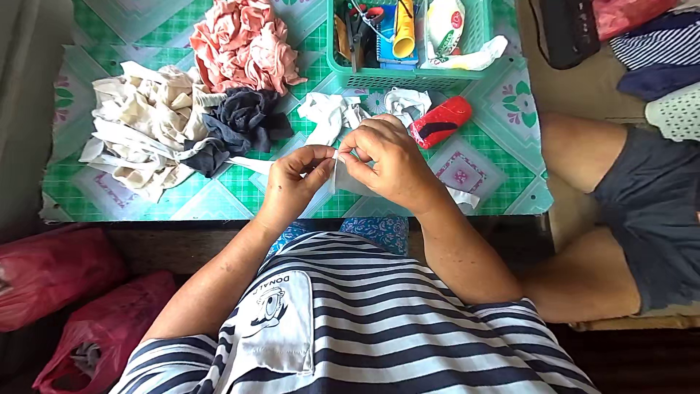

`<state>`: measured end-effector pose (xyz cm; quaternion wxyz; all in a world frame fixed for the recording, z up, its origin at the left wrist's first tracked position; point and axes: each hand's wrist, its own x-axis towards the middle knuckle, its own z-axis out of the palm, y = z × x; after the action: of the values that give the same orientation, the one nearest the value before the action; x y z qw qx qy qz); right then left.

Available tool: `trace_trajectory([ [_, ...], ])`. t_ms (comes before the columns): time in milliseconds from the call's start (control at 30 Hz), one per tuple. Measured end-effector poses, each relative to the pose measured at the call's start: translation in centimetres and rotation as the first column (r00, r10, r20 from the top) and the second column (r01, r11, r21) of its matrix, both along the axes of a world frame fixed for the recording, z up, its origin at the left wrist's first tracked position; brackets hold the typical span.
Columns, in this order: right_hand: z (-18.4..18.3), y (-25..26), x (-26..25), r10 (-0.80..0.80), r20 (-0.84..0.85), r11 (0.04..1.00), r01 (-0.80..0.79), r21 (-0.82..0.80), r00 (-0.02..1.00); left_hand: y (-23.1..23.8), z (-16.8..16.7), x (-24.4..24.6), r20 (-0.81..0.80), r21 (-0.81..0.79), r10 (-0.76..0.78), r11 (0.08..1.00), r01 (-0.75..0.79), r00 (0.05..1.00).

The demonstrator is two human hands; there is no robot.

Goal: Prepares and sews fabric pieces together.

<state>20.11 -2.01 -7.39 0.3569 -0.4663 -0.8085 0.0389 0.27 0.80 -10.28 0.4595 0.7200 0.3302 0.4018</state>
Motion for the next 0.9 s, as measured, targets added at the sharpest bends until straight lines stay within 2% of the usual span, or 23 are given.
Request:
trace_trajectory([
  [467,0.20,-0.51,0.03,-0.027,0.064,0.998,0.023,0.065,0.998,-0.34,0.69,-0.11,-0.015,0.058,-0.011,0.998,0.012,1.000],
  [667,0.14,-0.76,0.08,-0.004,0.029,0.999,0.003,0.047,1.000,-0.23,-0.02,-0.11,-0.006,0.142,-0.044,0.989,0.045,0.999],
  [900,0.05,-0.94,0.11,0.020,-0.023,0.999,-0.019,0.047,1.000,-0.22,-0.05,-0.12,0.004,0.159,-0.028,0.987,0.027,1.000],
])
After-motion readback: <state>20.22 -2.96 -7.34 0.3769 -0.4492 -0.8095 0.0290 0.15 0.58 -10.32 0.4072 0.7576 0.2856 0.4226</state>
